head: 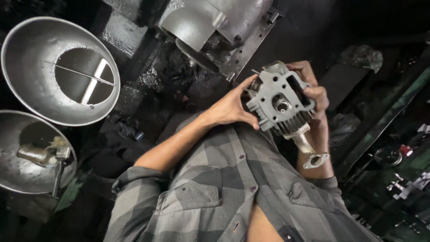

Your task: The person uses a corded rotary die grinder to grind the surface and ports of a motorcycle engine cylinder head clamped on a workbench. They then carry the head to a washing area, scrub it with a brush in basins of liquid, and turn it over repeatedly while rinsing and checking it by hand.

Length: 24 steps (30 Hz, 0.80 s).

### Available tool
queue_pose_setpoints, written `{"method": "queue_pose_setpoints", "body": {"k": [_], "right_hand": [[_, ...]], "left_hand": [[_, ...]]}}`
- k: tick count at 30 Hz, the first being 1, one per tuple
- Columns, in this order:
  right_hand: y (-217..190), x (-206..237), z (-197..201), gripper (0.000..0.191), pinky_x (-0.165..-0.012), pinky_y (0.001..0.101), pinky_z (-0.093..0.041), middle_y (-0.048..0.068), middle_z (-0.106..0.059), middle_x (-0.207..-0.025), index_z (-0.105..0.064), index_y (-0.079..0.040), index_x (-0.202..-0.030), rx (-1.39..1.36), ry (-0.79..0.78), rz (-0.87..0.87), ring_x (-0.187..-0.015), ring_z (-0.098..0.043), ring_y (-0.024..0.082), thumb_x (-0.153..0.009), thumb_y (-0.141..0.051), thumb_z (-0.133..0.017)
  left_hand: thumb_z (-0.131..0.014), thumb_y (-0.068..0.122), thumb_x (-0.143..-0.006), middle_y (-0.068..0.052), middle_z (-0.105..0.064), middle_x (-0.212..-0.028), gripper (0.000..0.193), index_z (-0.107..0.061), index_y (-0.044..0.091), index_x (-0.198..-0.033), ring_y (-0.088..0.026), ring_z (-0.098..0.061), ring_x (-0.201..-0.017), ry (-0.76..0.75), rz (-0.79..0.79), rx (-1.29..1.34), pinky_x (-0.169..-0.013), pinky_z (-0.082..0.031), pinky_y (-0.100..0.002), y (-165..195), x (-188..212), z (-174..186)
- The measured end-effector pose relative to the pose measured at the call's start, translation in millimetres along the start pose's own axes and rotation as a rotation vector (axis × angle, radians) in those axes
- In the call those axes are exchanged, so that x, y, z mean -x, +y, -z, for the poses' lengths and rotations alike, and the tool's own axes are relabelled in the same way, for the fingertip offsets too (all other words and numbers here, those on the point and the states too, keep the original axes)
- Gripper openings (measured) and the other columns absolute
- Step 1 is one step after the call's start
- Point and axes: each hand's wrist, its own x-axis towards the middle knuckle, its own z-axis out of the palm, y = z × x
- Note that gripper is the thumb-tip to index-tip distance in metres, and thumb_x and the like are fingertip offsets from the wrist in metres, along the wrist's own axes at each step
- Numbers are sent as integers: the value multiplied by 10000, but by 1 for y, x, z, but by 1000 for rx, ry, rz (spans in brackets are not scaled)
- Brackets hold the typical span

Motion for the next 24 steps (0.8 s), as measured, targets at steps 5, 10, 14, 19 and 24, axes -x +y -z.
{"method": "queue_pose_setpoints", "body": {"k": [5,10,14,19,24], "right_hand": [[32,-25,-11,497,-702,366,-579,138,-721,-931,-682,-4,-1008,-158,60,-193,-763,-687,260,-917,-461,-510],[68,-47,-32,465,-683,367,-585,144,-727,-887,-695,6,-954,-272,48,-358,-727,-691,267,-906,-424,-524],[81,-52,-46,600,-378,350,-553,146,-741,-707,-713,34,-805,-280,-232,-416,-467,-674,263,-955,-525,-553],[97,-63,-53,517,-811,392,-604,154,-747,-1013,-687,20,-1095,-293,174,-451,-859,-718,295,-923,-446,-543],[110,-68,-38,555,-881,423,-589,132,-745,-1051,-696,-18,-1099,-324,208,-485,-937,-717,291,-933,-532,-564]], "left_hand": [[-926,390,-734,-207,-457,-1550,1206,-216,-57,-1600,-283,-439,-1462,247,169,274,-1218,-358,-375,-35,22,1],[-804,467,-863,-185,-512,-1483,1031,-278,-65,-1572,-239,-492,-1364,419,147,322,-1131,-423,-360,-52,48,20],[-755,471,-930,-156,-616,-1398,879,-411,-87,-1515,-195,-554,-1294,515,185,256,-1131,-426,-317,-49,53,39],[-745,541,-875,-128,-678,-1256,908,-467,-87,-1469,-169,-617,-1128,546,267,389,-992,-503,-307,-48,51,45],[-649,670,-848,-146,-685,-1191,955,-480,-37,-1467,-210,-623,-1053,534,407,341,-942,-506,-343,-61,47,58]]}}
